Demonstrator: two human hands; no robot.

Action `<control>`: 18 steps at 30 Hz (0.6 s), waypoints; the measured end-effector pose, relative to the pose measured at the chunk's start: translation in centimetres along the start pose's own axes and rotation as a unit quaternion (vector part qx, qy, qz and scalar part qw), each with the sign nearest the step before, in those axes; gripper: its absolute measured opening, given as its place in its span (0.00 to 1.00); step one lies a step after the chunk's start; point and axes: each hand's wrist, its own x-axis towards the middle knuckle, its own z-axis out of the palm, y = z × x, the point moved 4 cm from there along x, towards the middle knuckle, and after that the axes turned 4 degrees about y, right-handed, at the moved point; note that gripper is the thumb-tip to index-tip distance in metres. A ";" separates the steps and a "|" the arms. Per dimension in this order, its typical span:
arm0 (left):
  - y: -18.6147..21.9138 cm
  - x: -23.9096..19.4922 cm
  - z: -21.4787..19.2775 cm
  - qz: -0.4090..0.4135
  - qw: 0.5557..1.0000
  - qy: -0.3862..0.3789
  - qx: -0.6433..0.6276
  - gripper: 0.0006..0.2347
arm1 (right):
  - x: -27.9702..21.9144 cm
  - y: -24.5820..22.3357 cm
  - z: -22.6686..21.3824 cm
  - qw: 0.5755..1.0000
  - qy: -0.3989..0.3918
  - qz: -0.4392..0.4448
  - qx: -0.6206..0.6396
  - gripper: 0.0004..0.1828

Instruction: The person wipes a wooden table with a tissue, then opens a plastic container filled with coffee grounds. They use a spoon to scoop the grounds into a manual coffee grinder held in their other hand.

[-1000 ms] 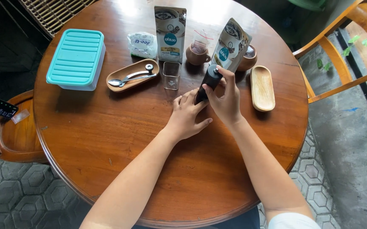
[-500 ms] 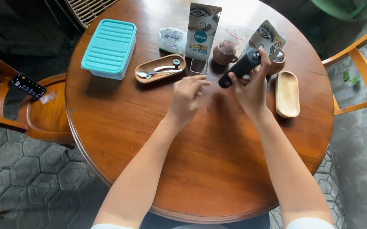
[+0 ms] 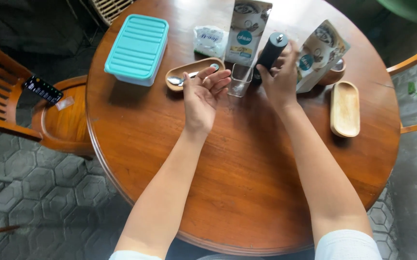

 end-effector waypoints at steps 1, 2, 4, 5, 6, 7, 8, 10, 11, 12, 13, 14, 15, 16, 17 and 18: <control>0.0 -0.3 -0.2 0.001 1.000 0.006 0.000 0.27 | -1.6 -1.4 -0.2 1.000 -0.005 0.003 0.002 0.46; -0.1 -0.2 -0.2 -0.009 1.000 0.020 -0.010 0.28 | -2.8 -3.4 -1.2 0.994 0.084 -0.058 -0.045 0.39; -0.1 -0.3 0.3 -0.016 0.999 0.030 -0.021 0.28 | -5.5 -7.9 -1.6 0.973 0.172 -0.123 -0.091 0.34; -0.1 -0.5 0.7 0.002 0.999 0.029 0.019 0.27 | -7.0 -10.6 -0.9 0.971 0.159 -0.178 -0.029 0.25; -0.3 -1.1 1.0 0.016 0.998 0.033 0.056 0.26 | -8.9 -13.2 -0.5 0.963 0.140 -0.230 0.031 0.18; -0.4 -1.4 1.8 0.016 0.998 0.034 0.053 0.26 | -10.1 -14.7 0.2 0.963 0.137 -0.230 0.029 0.18; -0.9 -1.9 2.4 -0.030 0.997 0.050 0.050 0.27 | -11.5 -16.3 1.7 0.967 0.005 -0.230 0.112 0.32; 0.6 -3.1 4.1 -0.074 0.994 0.063 0.045 0.29 | -13.1 -16.4 3.7 0.947 -0.127 -0.226 0.191 0.49; 2.1 -3.9 5.2 -0.130 0.990 0.048 0.001 0.35 | -13.4 -15.1 4.6 0.942 -0.153 -0.295 0.053 0.46; 3.4 -4.9 6.4 -0.186 0.981 0.035 -0.047 0.43 | -13.7 -13.7 5.4 0.913 -0.177 -0.357 -0.087 0.45; 4.1 -4.2 4.7 -0.184 0.981 0.033 -0.050 0.43 | -12.5 -13.3 5.7 0.911 -0.179 -0.360 -0.089 0.45; 5.8 -3.2 3.7 -0.092 0.987 -0.064 -0.116 0.42 | -10.8 -12.8 6.3 0.924 -0.189 -0.323 -0.080 0.41; 7.6 -2.4 2.6 0.002 0.971 -0.159 -0.180 0.41 | -9.0 -12.3 7.0 0.935 -0.200 -0.285 -0.071 0.38; 8.0 -1.6 1.6 0.006 0.970 -0.162 -0.180 0.41 | -6.8 -11.6 8.2 0.933 -0.200 -0.289 -0.072 0.38; 8.8 -0.6 0.1 0.085 0.988 -0.097 -0.086 0.34 | -4.5 -11.1 9.0 0.937 -0.140 -0.311 -0.075 0.31; 9.5 0.1 -1.6 0.163 0.986 -0.026 0.008 0.27 | -2.4 -10.6 9.7 0.937 -0.082 -0.330 -0.076 0.27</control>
